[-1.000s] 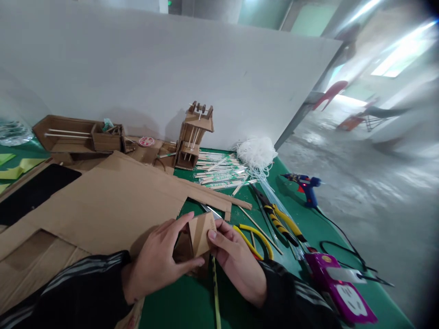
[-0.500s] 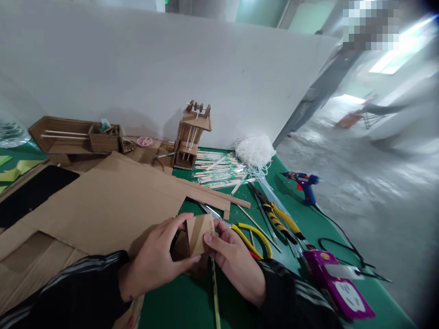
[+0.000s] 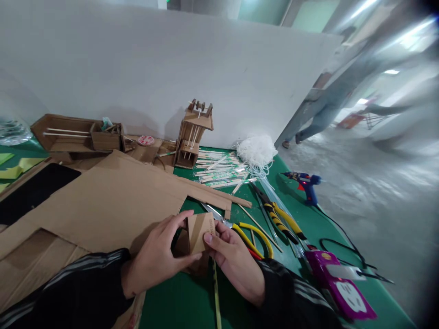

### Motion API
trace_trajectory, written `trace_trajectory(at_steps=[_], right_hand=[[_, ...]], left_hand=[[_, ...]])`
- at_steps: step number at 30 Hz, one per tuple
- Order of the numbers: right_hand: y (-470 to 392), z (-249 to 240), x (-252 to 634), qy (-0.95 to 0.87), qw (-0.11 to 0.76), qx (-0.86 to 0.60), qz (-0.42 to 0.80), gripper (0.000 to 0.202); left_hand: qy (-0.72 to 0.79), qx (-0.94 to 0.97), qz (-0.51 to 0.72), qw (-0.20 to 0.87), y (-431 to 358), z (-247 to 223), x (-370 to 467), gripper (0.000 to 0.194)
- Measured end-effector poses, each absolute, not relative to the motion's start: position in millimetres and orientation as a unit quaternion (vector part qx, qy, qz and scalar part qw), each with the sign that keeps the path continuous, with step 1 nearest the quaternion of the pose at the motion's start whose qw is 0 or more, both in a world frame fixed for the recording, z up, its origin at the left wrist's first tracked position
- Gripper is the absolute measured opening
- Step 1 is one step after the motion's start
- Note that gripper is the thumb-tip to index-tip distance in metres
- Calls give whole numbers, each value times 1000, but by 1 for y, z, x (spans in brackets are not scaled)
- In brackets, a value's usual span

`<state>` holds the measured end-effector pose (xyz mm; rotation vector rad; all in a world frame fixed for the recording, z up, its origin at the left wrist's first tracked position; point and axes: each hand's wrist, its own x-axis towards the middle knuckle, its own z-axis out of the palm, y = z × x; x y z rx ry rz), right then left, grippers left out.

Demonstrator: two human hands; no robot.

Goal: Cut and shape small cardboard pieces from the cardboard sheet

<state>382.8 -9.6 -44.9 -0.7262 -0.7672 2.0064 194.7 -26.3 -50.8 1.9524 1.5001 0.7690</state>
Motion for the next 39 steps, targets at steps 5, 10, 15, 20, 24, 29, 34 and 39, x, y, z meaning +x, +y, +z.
trace_trajectory(at_steps=[5, 10, 15, 20, 24, 29, 34, 39], right_hand=[[-6, -44, 385, -281, 395, -266, 833, 19], [-4, -45, 388, -257, 366, -232, 864, 26], [-5, -46, 388, -267, 360, -204, 870, 28], [-6, -51, 388, -263, 355, -200, 874, 28], [-7, -53, 389, -263, 352, -215, 872, 28], [-6, -49, 388, -273, 366, -257, 852, 29], [-5, -44, 387, -285, 388, -295, 825, 26], [-7, -41, 386, -320, 435, -329, 775, 24]], left_hand=[[530, 713, 316, 333, -29, -53, 191, 91], [440, 719, 365, 396, -29, -58, 184, 82], [422, 690, 385, 445, -27, -58, 183, 60], [409, 660, 388, 497, -27, -53, 185, 51], [392, 634, 394, 537, -25, -50, 185, 46], [387, 608, 402, 565, -22, -52, 185, 45], [422, 619, 387, 538, -21, -53, 184, 44], [474, 735, 354, 332, -26, -50, 185, 83]])
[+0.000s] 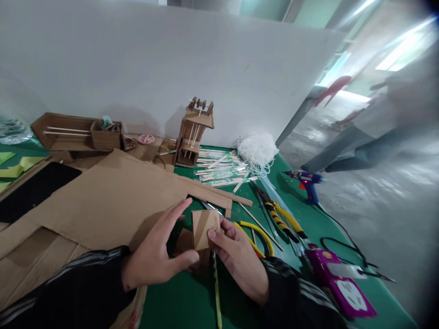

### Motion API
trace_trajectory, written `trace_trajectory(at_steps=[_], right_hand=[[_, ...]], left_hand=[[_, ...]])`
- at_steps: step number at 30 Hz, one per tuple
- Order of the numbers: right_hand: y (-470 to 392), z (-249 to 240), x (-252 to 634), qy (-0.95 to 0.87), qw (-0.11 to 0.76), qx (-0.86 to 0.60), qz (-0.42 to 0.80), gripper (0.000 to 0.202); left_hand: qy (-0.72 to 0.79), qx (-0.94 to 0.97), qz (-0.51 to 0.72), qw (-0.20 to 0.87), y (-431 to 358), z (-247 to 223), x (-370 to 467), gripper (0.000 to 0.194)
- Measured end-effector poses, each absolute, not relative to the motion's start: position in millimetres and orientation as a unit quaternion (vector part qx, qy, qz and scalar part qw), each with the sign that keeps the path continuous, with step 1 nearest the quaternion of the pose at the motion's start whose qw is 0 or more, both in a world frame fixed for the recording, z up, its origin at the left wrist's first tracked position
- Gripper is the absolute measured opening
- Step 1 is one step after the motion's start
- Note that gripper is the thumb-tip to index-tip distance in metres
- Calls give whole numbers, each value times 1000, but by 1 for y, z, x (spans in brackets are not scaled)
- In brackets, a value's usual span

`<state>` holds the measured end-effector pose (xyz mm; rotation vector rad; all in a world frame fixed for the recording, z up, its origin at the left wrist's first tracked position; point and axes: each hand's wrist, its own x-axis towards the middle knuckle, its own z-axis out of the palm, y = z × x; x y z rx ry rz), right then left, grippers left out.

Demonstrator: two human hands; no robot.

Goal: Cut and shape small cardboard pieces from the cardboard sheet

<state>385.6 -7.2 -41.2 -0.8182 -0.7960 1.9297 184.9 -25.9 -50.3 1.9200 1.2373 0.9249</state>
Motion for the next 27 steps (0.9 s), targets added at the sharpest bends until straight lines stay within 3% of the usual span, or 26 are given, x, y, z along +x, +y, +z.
trace_trajectory(at_steps=[3, 10, 19, 27], right_hand=[[-9, -42, 385, -349, 444, -352, 746, 28], [-13, -46, 386, -402, 432, -384, 711, 33], [-15, -53, 383, -451, 428, -404, 671, 22], [-13, -50, 384, -438, 411, -404, 690, 28]], left_hand=[[490, 785, 280, 257, -27, -53, 187, 101], [492, 821, 244, 155, -25, -56, 189, 71], [485, 841, 230, 69, -27, -58, 192, 67], [477, 845, 240, 40, -27, -58, 191, 56]])
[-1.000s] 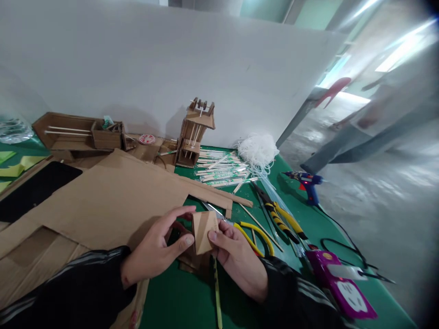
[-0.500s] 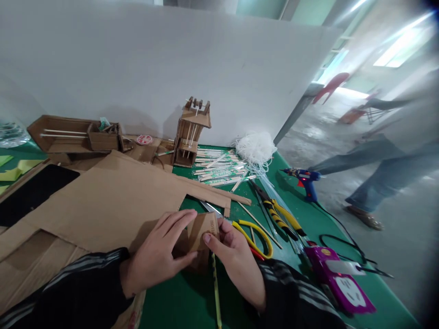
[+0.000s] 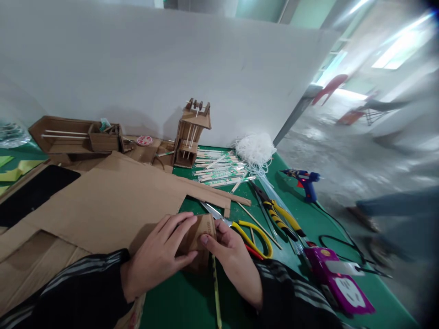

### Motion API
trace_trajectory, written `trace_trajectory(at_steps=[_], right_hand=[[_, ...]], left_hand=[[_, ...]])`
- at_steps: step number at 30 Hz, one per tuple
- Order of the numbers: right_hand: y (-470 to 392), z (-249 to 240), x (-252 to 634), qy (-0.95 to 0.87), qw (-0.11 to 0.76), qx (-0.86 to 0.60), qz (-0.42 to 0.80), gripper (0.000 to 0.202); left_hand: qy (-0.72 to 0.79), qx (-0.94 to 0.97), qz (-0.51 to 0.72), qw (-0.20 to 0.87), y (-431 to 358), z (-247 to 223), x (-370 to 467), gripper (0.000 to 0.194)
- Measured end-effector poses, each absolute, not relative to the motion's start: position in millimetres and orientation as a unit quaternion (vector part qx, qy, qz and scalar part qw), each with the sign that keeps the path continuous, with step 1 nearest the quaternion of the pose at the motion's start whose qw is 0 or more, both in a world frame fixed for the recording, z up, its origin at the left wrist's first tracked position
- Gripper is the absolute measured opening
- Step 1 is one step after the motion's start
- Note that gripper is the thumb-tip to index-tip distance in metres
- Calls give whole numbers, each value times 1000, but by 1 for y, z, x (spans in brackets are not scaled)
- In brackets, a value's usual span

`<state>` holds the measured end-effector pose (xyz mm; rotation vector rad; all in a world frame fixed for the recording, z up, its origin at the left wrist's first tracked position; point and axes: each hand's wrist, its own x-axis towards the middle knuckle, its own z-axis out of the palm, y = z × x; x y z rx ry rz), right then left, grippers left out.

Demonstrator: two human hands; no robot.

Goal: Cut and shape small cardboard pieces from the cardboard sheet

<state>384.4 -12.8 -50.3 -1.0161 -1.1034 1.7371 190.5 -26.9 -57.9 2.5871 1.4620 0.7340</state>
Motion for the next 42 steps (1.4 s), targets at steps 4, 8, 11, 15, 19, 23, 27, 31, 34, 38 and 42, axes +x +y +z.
trace_trajectory(at_steps=[4, 8, 11, 15, 19, 23, 27, 31, 34, 38, 42], right_hand=[[-9, -44, 388, -459, 416, -366, 695, 26], [-7, -41, 390, -497, 406, -365, 675, 27], [-8, -40, 389, -525, 398, -395, 640, 27], [-11, -39, 385, -539, 378, -414, 629, 27], [-13, -44, 382, -546, 370, -418, 625, 26], [-16, -47, 380, -571, 369, -424, 598, 25], [-17, -46, 380, -590, 366, -436, 573, 26], [-17, -44, 381, -597, 365, -435, 567, 25], [-16, -42, 381, -593, 368, -426, 576, 25], [-13, -35, 384, -594, 366, -397, 597, 24], [-9, -33, 389, -605, 362, -376, 601, 24]], left_hand=[[488, 834, 255, 35, -28, -56, 189, 57], [498, 834, 236, 26, -28, -57, 191, 57], [507, 834, 217, 20, -29, -59, 194, 56], [513, 833, 205, 11, -31, -60, 199, 63], [517, 836, 184, -5, -32, -62, 202, 67], [504, 844, 186, -5, -30, -64, 203, 66], [495, 847, 191, 0, -29, -64, 203, 72], [496, 848, 188, 4, -30, -63, 203, 74], [503, 845, 184, -7, -30, -60, 203, 67], [501, 847, 178, -12, -29, -57, 201, 64], [505, 844, 177, 6, -28, -54, 201, 67]])
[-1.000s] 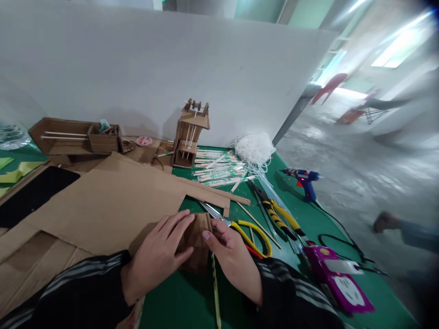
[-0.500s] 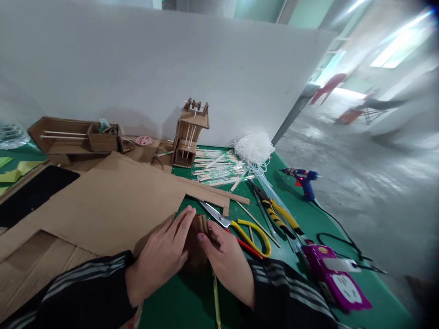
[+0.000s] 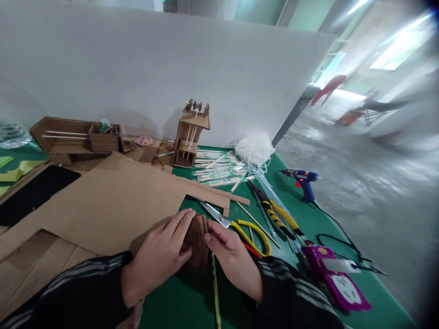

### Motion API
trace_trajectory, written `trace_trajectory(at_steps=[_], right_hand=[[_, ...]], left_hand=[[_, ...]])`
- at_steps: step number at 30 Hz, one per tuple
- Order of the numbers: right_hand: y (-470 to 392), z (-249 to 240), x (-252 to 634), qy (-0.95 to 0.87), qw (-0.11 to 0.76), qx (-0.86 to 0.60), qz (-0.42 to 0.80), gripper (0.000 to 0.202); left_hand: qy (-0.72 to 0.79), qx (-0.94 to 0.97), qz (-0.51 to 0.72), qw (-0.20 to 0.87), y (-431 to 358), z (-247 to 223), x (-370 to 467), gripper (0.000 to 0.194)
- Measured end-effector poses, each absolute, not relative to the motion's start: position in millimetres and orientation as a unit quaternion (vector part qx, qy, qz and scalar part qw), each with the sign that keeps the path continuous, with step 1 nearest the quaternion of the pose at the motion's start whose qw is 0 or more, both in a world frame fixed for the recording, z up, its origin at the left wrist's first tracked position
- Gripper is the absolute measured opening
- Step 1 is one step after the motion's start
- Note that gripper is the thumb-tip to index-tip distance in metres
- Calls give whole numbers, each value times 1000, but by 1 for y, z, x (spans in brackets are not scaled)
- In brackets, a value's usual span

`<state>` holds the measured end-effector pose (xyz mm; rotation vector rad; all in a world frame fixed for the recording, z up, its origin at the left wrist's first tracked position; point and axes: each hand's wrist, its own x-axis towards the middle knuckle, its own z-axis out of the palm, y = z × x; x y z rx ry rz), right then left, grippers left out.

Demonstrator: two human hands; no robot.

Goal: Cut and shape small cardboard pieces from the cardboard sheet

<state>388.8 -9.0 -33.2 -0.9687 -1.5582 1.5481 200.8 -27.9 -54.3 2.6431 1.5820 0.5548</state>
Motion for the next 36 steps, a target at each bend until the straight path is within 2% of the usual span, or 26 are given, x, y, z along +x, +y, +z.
trace_trajectory(at_steps=[10, 14, 16, 19, 21, 23, 25, 27, 32, 36], right_hand=[[-4, -47, 389, -579, 357, -357, 641, 26], [-1, -43, 393, -596, 323, -340, 652, 30], [2, -37, 401, -643, 302, -368, 600, 34], [3, -28, 425, -742, 262, -501, 361, 33], [0, -26, 444, -798, 163, -542, 206, 27], [-5, -28, 460, -810, 52, -569, 135, 28], [-10, -32, 469, -804, -20, -584, 109, 36], [-12, -36, 472, -800, -53, -588, 105, 39], [-4, -41, 470, -776, -41, -615, 133, 41], [-2, -42, 476, -743, -15, -650, 158, 24]], left_hand=[[521, 838, 157, 34, -26, -50, 202, 67], [530, 833, 147, 62, -24, -44, 199, 66], [531, 834, 139, 58, -23, -38, 196, 66], [546, 828, 127, 25, -21, -25, 191, 66], [557, 821, 123, 0, -21, -16, 188, 65], [557, 821, 124, -21, -21, -8, 188, 64], [551, 823, 132, -39, -22, -1, 189, 65], [543, 825, 144, -56, -22, 6, 190, 64], [541, 821, 169, -66, -16, 24, 191, 63], [555, 808, 195, -33, -5, 36, 189, 60]])
